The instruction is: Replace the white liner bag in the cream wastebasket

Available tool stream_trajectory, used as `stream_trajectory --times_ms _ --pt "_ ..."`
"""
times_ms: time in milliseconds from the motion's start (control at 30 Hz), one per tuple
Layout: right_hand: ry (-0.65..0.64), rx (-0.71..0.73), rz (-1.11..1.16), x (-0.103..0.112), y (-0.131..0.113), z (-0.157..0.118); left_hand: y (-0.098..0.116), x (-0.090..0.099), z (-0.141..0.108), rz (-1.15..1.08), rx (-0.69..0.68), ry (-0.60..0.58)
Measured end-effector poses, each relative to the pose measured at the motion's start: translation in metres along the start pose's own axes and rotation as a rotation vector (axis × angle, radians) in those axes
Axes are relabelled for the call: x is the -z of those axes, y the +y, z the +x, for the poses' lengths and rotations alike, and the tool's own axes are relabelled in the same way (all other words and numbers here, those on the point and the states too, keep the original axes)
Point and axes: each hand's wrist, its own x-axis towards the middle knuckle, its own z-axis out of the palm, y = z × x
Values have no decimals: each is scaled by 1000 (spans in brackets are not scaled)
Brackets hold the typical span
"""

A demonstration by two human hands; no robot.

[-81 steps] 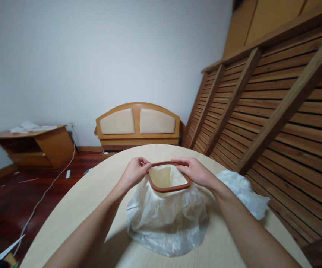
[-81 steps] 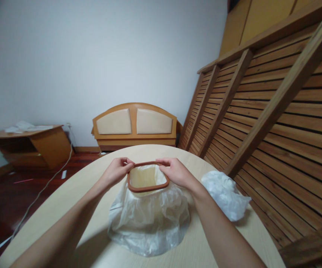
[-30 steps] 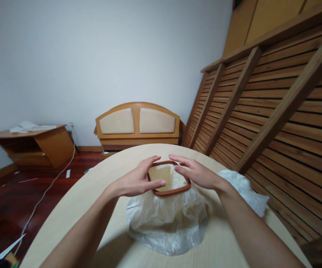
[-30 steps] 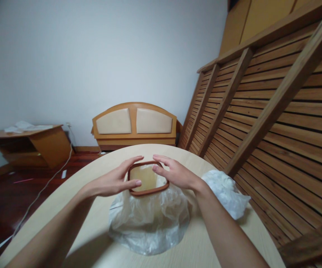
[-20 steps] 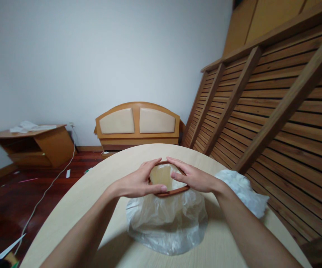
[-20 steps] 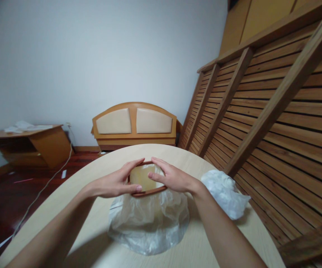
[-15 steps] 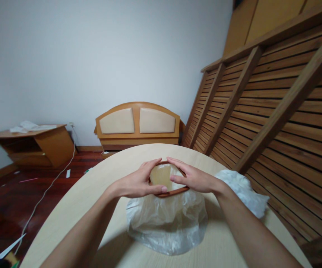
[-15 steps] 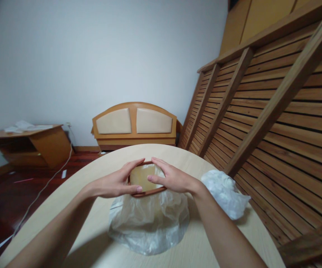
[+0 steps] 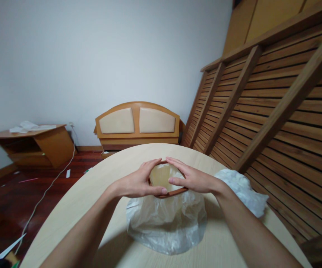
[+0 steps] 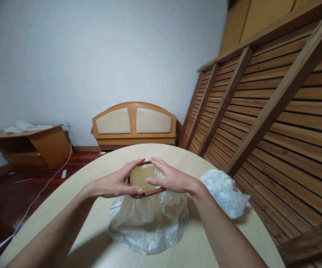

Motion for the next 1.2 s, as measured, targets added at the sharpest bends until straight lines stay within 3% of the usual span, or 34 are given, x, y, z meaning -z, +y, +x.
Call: stream_trajectory --times_ms 867,1200 --pt "-30 9 -54 -1 1 0 0 -1 2 20 -29 -9" --pt "-33 -40 -167 -3 -3 0 -9 -4 5 23 30 -25"
